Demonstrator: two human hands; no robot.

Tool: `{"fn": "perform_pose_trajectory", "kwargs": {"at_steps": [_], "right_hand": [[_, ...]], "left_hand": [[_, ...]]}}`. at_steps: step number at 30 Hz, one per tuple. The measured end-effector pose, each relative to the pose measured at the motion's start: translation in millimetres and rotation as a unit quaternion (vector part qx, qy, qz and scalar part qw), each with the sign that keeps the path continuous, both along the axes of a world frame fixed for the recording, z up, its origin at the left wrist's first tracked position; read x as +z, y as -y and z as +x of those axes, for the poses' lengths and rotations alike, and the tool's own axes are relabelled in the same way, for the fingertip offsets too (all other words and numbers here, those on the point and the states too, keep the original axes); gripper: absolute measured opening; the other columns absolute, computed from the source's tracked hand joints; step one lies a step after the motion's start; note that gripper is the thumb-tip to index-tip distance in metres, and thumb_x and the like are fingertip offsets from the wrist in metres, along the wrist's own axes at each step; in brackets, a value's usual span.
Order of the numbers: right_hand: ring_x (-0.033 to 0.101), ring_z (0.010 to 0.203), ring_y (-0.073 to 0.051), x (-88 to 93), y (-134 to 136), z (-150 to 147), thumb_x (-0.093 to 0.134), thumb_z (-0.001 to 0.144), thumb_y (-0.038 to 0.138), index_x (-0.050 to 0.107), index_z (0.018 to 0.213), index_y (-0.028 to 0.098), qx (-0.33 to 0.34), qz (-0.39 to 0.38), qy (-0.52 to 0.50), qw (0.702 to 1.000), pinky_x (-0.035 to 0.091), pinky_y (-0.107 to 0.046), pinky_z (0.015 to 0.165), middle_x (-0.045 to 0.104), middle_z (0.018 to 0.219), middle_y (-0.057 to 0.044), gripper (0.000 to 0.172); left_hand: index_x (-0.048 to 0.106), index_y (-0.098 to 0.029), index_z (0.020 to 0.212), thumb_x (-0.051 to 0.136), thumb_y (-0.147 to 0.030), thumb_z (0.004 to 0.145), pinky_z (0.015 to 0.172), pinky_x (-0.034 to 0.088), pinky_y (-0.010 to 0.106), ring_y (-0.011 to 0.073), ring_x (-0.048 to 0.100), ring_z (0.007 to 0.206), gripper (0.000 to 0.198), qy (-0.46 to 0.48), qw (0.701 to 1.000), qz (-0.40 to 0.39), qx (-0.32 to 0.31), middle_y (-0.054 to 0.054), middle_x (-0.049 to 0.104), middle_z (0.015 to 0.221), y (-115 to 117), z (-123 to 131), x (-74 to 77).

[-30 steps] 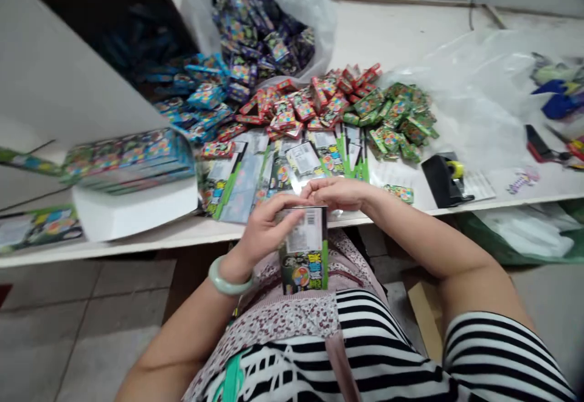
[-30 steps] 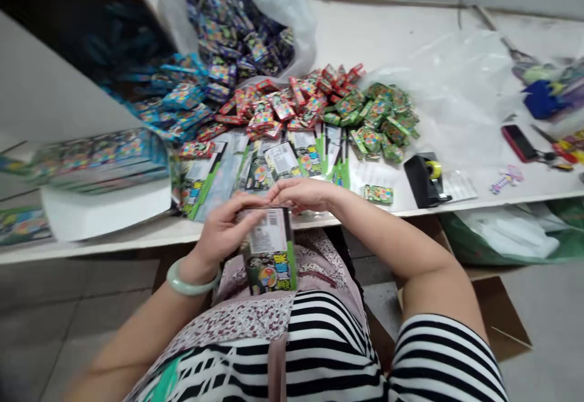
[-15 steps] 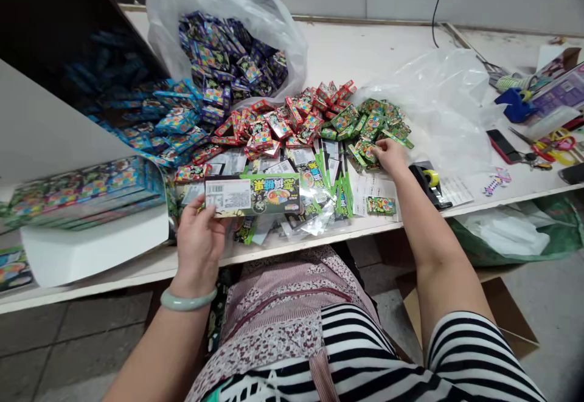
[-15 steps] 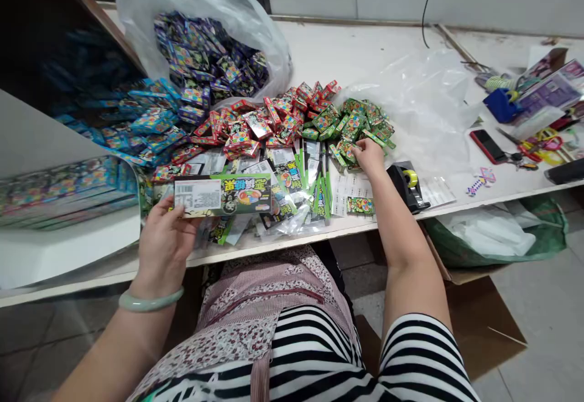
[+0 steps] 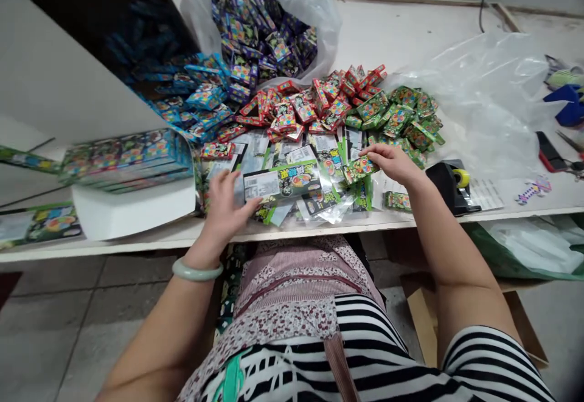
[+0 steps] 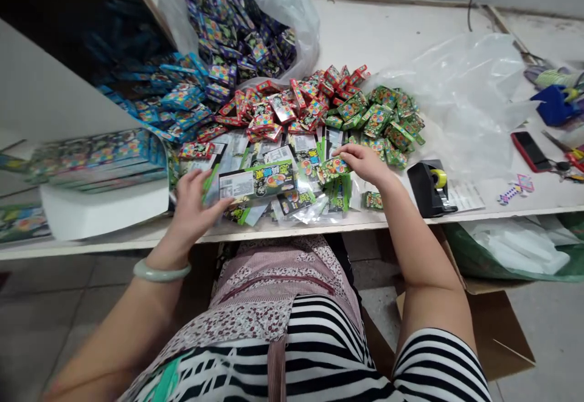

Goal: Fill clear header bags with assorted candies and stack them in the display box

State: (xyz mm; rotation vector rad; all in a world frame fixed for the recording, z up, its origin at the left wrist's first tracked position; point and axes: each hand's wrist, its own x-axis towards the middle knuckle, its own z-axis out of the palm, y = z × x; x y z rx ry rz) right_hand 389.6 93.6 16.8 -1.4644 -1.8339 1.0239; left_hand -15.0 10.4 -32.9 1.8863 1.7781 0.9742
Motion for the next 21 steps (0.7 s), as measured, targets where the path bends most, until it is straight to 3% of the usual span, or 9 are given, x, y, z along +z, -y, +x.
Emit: {"fn": "perform_pose_trajectory", "kwargs": {"at_steps": [2, 4, 7, 10, 13, 16, 21], "right_hand": [[0.066, 0.092, -0.021, 4.7, -7.1, -24.0, 0.056, 0.087, 0.031, 0.076, 0.098, 0.021, 0.084, 0.016, 0.059, 0.995, 0.05, -0.038, 0.089, 0.075, 0.102, -0.006, 0.025], [0.065, 0.103, -0.024, 6.2, -11.1, -44.5, 0.058, 0.087, 0.027, 0.074, 0.107, 0.021, 0.101, 0.058, 0.11, 0.987, 0.048, -0.042, 0.097, 0.073, 0.114, -0.008, 0.026], [0.06, 0.118, -0.032, 0.5, -3.0, -60.1, 0.062, 0.088, 0.033, 0.066, 0.124, 0.019, 0.047, 0.127, 0.181, 0.974, 0.043, -0.051, 0.105, 0.068, 0.126, -0.014, 0.039], [0.053, 0.128, -0.038, -12.9, 17.7, -61.0, 0.069, 0.083, 0.049, 0.058, 0.133, 0.019, 0.052, 0.125, 0.246, 0.96, 0.042, -0.058, 0.107, 0.061, 0.136, -0.017, 0.059], [0.05, 0.132, -0.04, -21.5, 34.3, -58.2, 0.077, 0.075, 0.046, 0.056, 0.136, 0.018, 0.063, 0.119, 0.279, 0.951, 0.042, -0.059, 0.109, 0.056, 0.14, -0.018, 0.069], [0.052, 0.13, -0.037, -12.5, 41.2, -55.3, 0.075, 0.077, 0.041, 0.056, 0.136, 0.021, 0.063, 0.156, 0.221, 0.961, 0.042, -0.058, 0.11, 0.057, 0.138, -0.017, 0.065], [0.047, 0.137, -0.035, 24.7, 51.6, -52.3, 0.074, 0.079, 0.04, 0.051, 0.142, 0.031, 0.23, 0.203, 0.132, 0.943, 0.039, -0.059, 0.113, 0.051, 0.147, -0.011, 0.068]], "left_hand": [[0.043, -0.023, 0.145, 0.08, -0.049, 0.074, 0.124, 0.025, 0.056, 0.0376, 0.032, 0.149, 0.085, -0.062, 0.991, -0.017, -0.117, 0.017, 0.037, 0.156, -8.4, 11.5, 8.8], [0.033, -0.022, 0.153, 0.081, -0.051, 0.073, 0.125, 0.016, 0.06, 0.041, 0.02, 0.153, 0.098, -0.115, 0.97, -0.073, -0.203, 0.019, 0.027, 0.163, -18.1, 22.7, 14.6], [0.026, -0.021, 0.157, 0.078, -0.054, 0.076, 0.124, 0.01, 0.065, 0.0429, 0.013, 0.155, 0.102, -0.163, 0.949, -0.126, -0.24, 0.019, 0.023, 0.165, -27.3, 32.3, 16.3], [0.022, -0.021, 0.158, 0.072, -0.058, 0.081, 0.125, 0.008, 0.063, 0.0412, 0.012, 0.155, 0.099, -0.184, 0.944, -0.121, -0.245, 0.018, 0.021, 0.166, -28.5, 34.8, 13.6], [0.024, -0.023, 0.158, 0.068, -0.055, 0.085, 0.125, 0.011, 0.062, 0.0402, 0.018, 0.153, 0.091, -0.189, 0.945, -0.101, -0.248, 0.017, 0.025, 0.164, -28.1, 34.8, 12.1], [0.026, -0.023, 0.157, 0.073, -0.053, 0.081, 0.123, 0.021, 0.061, 0.0398, 0.034, 0.145, 0.094, -0.173, 0.953, -0.05, -0.243, 0.018, 0.039, 0.153, -29.5, 30.7, 14.3], [0.023, -0.022, 0.157, 0.085, -0.052, 0.067, 0.113, 0.038, 0.059, 0.0396, 0.045, 0.133, 0.113, -0.143, 0.954, 0.031, -0.261, 0.018, 0.043, 0.142, -25.7, 18.2, 21.8]]}}
